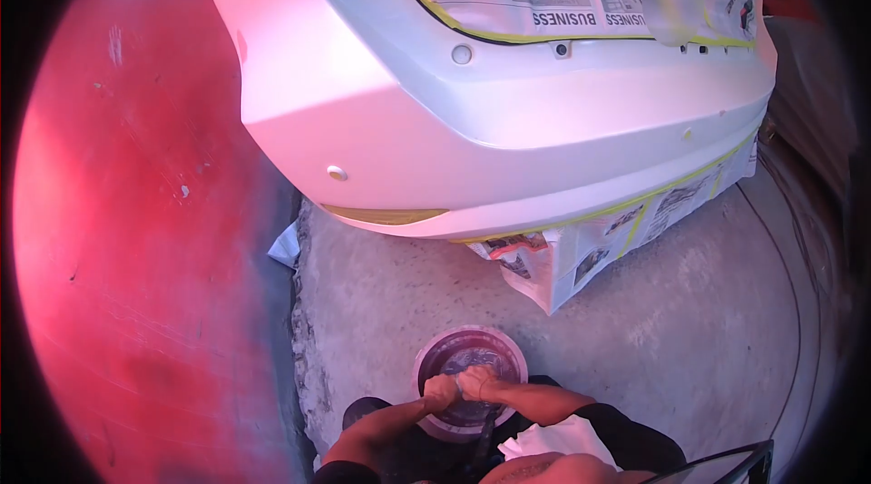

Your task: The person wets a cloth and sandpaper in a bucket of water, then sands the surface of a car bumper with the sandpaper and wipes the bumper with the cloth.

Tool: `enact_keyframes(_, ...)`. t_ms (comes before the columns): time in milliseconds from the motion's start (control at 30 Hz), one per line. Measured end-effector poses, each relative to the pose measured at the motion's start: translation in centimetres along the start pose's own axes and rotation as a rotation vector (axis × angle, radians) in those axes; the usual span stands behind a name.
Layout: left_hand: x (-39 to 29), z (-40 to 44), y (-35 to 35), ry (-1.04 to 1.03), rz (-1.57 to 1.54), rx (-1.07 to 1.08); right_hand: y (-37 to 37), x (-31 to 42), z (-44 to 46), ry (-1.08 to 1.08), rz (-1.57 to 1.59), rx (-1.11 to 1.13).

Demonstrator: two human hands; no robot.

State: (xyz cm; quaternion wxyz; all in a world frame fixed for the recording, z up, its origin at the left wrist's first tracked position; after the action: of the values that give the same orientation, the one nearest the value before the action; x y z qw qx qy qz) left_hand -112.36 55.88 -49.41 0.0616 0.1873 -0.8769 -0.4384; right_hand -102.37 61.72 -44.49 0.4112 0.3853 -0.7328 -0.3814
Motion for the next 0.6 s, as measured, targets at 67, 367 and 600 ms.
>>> enact_keyframes(67,-0.1,0.3,0.4,-0.050,0.061,-0.042,-1.0,-0.6,-0.8,-0.160,0.340,-0.264)
enact_keyframes(367,0.2,-4.6,8.5,-0.969,0.324,-0.496,-6.9,4.3,0.7,0.016,2.199,0.603)
enact_keyframes(600,-0.5,-8.1,9.1,-0.724,0.178,-0.406,-4.6,1.4,-0.7,-0.125,2.101,0.543)
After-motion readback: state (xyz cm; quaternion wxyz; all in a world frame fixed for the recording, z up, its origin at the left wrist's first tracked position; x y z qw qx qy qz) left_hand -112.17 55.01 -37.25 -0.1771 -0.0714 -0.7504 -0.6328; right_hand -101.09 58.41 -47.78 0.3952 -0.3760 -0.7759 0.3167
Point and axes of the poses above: each hand's wrist, its own z-axis towards the middle knuckle, its own y-axis out of the back of the hand, x = y × z, the point moved 4 cm from there along z, towards the middle knuckle, and after that the axes turned 3 degrees about y, right-handed, at the moved point
